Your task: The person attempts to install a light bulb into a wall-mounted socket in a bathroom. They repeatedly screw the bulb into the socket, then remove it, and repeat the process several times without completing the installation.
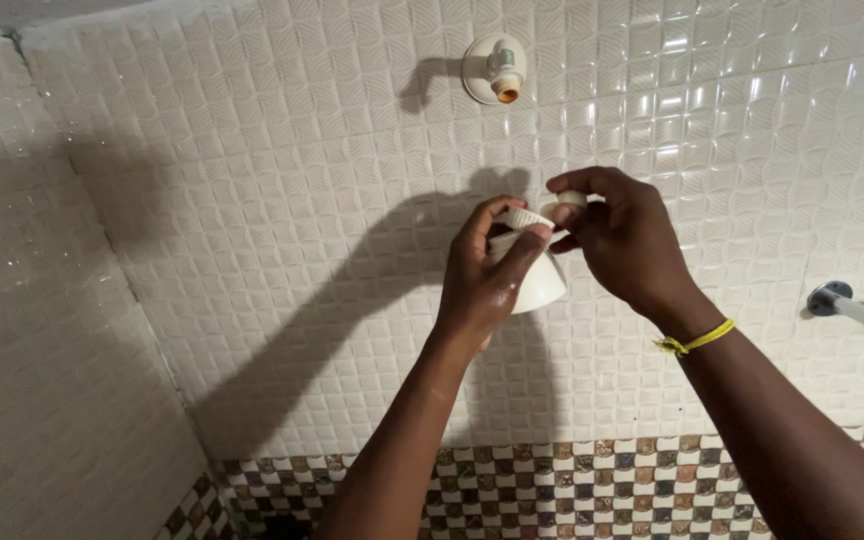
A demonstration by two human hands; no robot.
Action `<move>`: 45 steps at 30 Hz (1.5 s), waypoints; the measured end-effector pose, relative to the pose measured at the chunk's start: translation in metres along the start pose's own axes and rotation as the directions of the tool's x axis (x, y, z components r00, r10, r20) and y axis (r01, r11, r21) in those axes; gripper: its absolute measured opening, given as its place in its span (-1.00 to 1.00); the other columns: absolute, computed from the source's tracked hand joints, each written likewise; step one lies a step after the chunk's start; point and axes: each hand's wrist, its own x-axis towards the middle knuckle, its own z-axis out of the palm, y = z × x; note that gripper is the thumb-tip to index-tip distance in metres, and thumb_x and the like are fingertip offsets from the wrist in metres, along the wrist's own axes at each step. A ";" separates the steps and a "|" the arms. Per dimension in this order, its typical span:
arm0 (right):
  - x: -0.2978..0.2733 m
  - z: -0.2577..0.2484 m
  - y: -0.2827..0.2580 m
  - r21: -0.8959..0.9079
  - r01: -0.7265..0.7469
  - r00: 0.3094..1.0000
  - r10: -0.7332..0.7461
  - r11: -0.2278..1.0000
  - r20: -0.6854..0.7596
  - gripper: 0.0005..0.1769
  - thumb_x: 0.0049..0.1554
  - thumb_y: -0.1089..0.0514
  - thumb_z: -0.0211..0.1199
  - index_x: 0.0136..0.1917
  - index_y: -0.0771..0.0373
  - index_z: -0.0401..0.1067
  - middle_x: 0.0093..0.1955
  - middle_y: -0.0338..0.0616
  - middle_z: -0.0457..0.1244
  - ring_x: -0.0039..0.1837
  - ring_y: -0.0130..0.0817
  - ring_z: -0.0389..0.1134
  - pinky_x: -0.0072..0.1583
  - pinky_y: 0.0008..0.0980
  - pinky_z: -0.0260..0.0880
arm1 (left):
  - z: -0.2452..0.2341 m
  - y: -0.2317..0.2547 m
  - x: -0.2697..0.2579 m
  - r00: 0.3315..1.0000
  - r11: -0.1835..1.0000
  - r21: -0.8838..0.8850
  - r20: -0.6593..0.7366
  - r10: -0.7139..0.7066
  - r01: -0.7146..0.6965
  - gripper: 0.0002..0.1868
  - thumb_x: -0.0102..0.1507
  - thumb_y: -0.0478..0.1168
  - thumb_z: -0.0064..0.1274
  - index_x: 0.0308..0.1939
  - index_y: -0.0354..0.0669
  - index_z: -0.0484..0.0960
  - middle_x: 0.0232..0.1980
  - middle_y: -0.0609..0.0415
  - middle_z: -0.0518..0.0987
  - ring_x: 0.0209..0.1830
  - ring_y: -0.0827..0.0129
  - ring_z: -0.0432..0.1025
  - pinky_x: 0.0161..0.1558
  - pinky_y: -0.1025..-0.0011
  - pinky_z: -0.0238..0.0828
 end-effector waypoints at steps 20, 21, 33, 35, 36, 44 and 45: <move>0.046 0.039 -0.027 -0.351 0.574 0.718 -0.661 0.740 -0.218 -0.61 0.15 0.37 0.56 0.11 0.32 0.38 0.17 -0.10 0.21 0.11 -0.35 0.46 0.03 -0.46 0.62 | -0.016 0.014 0.063 0.943 0.977 -0.006 -0.262 0.204 -0.213 -0.67 0.40 -0.02 0.04 -0.18 -0.27 0.48 -0.29 0.10 0.52 -0.32 0.52 0.35 -0.30 0.43 0.36; 0.047 0.040 -0.026 -0.350 0.567 0.723 -0.654 0.746 -0.223 -0.62 0.16 0.36 0.56 0.10 0.32 0.38 0.15 -0.10 0.22 0.11 -0.37 0.46 0.03 -0.47 0.62 | -0.017 0.014 0.064 0.942 0.981 0.016 -0.275 0.190 -0.193 -0.65 0.40 -0.01 0.04 -0.20 -0.27 0.47 -0.30 0.09 0.51 -0.32 0.51 0.35 -0.31 0.42 0.37; 0.046 0.054 -0.046 -0.330 0.299 0.798 -0.424 0.896 -0.428 -0.53 0.10 0.07 0.67 -0.14 0.34 0.38 -0.26 -0.14 0.36 -0.25 -0.48 0.38 -0.23 -0.48 0.39 | -0.028 0.041 0.060 0.858 0.852 0.367 -0.212 0.468 -0.374 -0.67 0.40 -0.02 0.00 0.02 -0.24 0.50 -0.10 -0.07 0.69 -0.10 0.26 0.64 -0.09 0.30 0.56; 0.044 0.055 -0.054 -0.126 0.194 0.864 -0.230 0.973 -0.447 -0.59 0.12 0.05 0.58 -0.16 0.31 0.38 -0.28 -0.16 0.36 -0.27 -0.50 0.42 -0.25 -0.53 0.45 | -0.024 0.045 0.059 0.861 0.842 0.404 -0.204 0.465 -0.359 -0.69 0.40 -0.04 -0.01 0.01 -0.23 0.50 -0.12 -0.07 0.69 -0.12 0.26 0.65 -0.11 0.30 0.57; 0.043 0.055 -0.057 -0.020 0.133 0.888 -0.128 0.991 -0.441 -0.62 0.12 0.05 0.54 -0.17 0.30 0.38 -0.29 -0.17 0.37 -0.28 -0.51 0.44 -0.27 -0.56 0.47 | -0.023 0.047 0.058 0.864 0.836 0.423 -0.199 0.463 -0.351 -0.71 0.41 -0.05 -0.02 0.01 -0.23 0.50 -0.13 -0.07 0.70 -0.14 0.26 0.66 -0.12 0.30 0.57; 0.057 0.042 -0.047 0.217 0.104 0.954 -0.035 0.971 -0.298 -0.67 0.24 0.06 0.30 -0.19 0.40 0.57 -0.26 -0.17 0.40 -0.20 -0.50 0.39 -0.17 -0.55 0.38 | -0.015 0.061 0.058 0.880 0.828 0.440 -0.153 0.451 -0.348 -0.64 0.40 0.03 -0.03 -0.06 -0.23 0.46 -0.21 -0.06 0.68 -0.23 0.25 0.66 -0.21 0.28 0.57; 0.058 0.041 -0.044 0.227 0.149 0.954 -0.079 0.962 -0.288 -0.66 0.26 0.08 0.27 -0.18 0.42 0.59 -0.24 -0.16 0.40 -0.18 -0.51 0.37 -0.12 -0.55 0.38 | -0.014 0.062 0.059 0.883 0.830 0.438 -0.151 0.445 -0.344 -0.62 0.40 0.06 -0.04 -0.06 -0.23 0.46 -0.22 -0.06 0.69 -0.24 0.25 0.66 -0.22 0.28 0.58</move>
